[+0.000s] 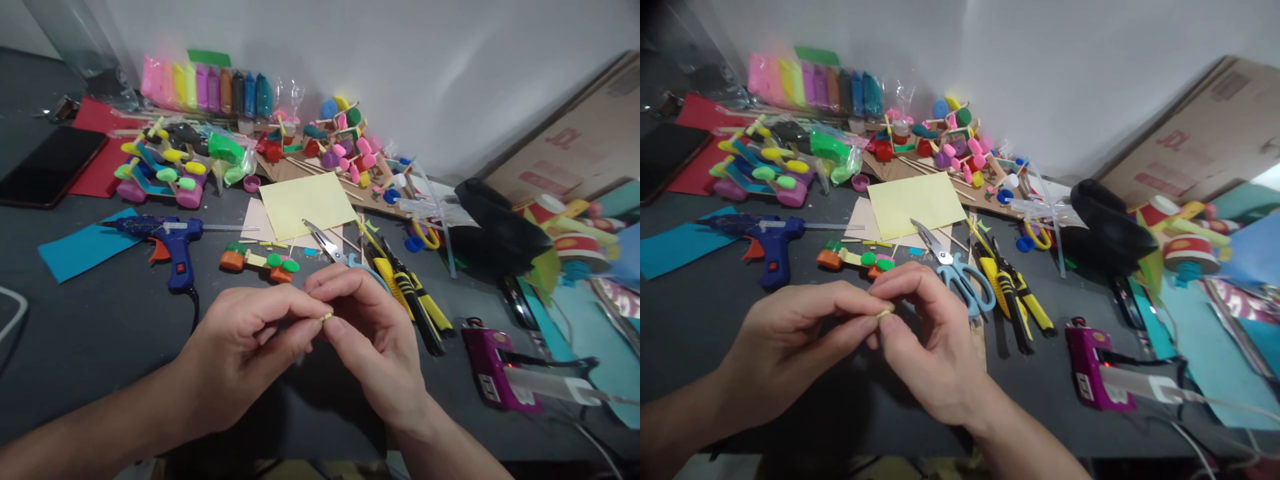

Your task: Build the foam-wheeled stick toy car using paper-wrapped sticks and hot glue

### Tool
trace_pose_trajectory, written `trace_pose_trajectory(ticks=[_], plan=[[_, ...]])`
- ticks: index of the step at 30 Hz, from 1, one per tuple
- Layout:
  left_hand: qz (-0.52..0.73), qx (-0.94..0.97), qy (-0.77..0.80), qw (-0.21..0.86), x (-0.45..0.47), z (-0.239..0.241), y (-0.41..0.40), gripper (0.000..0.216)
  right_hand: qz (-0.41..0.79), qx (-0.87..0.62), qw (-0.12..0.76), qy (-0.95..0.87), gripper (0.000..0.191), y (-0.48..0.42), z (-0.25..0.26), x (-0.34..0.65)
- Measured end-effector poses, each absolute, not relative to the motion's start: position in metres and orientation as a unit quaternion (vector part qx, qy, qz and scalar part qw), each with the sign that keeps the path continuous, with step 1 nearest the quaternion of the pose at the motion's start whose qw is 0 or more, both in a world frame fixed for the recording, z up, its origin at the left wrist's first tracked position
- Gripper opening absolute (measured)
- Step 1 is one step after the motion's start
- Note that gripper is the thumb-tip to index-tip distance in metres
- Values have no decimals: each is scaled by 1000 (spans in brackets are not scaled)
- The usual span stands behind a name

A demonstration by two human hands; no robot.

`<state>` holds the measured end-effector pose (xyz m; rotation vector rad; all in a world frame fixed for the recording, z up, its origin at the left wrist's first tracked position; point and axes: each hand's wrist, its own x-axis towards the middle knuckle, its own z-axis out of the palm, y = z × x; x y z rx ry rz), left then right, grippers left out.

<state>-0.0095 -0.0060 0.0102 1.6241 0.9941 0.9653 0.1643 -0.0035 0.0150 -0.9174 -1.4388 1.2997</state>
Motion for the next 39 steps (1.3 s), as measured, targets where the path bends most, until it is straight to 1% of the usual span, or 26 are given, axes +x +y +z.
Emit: trace_pose_trajectory(ticks=[2,4,8,12,14,16,18,21,24,29,31,34,36,39], plan=[[401,650,409,500,-9,12,-5,13,536,-380,475,-586,8,-3,15,166],[403,606,411,550,-9,15,-4,10,547,-379,472,-579,6,-3,14,168],[405,480,414,659,-6,23,-2,10,545,-367,483,-578,13,-2,12,172],[412,429,409,692,-4,24,0,9,539,-368,489,-580,13,-1,11,170],[410,441,410,685,-4,22,0,8,536,-373,490,-577,10,-1,11,168],[406,482,414,656,-4,20,-1,8,528,-380,493,-577,6,-1,11,167],[403,549,418,601,-6,17,-3,10,517,-389,492,-582,2,-2,12,166],[394,632,420,518,-9,14,-5,12,506,-400,486,-589,5,-3,12,165],[385,638,428,512,-9,13,-5,12,509,-403,485,-586,5,-4,9,166],[377,539,442,610,-4,18,-2,11,509,-383,515,-574,21,-1,4,172],[388,480,438,653,-2,20,0,11,489,-378,525,-585,19,0,4,175],[399,400,401,721,-2,21,2,8,407,-373,519,-653,15,1,7,178],[397,363,369,758,-2,20,3,8,343,-361,505,-705,19,3,9,181],[391,328,338,791,-3,20,4,9,278,-342,485,-755,23,5,11,184]])
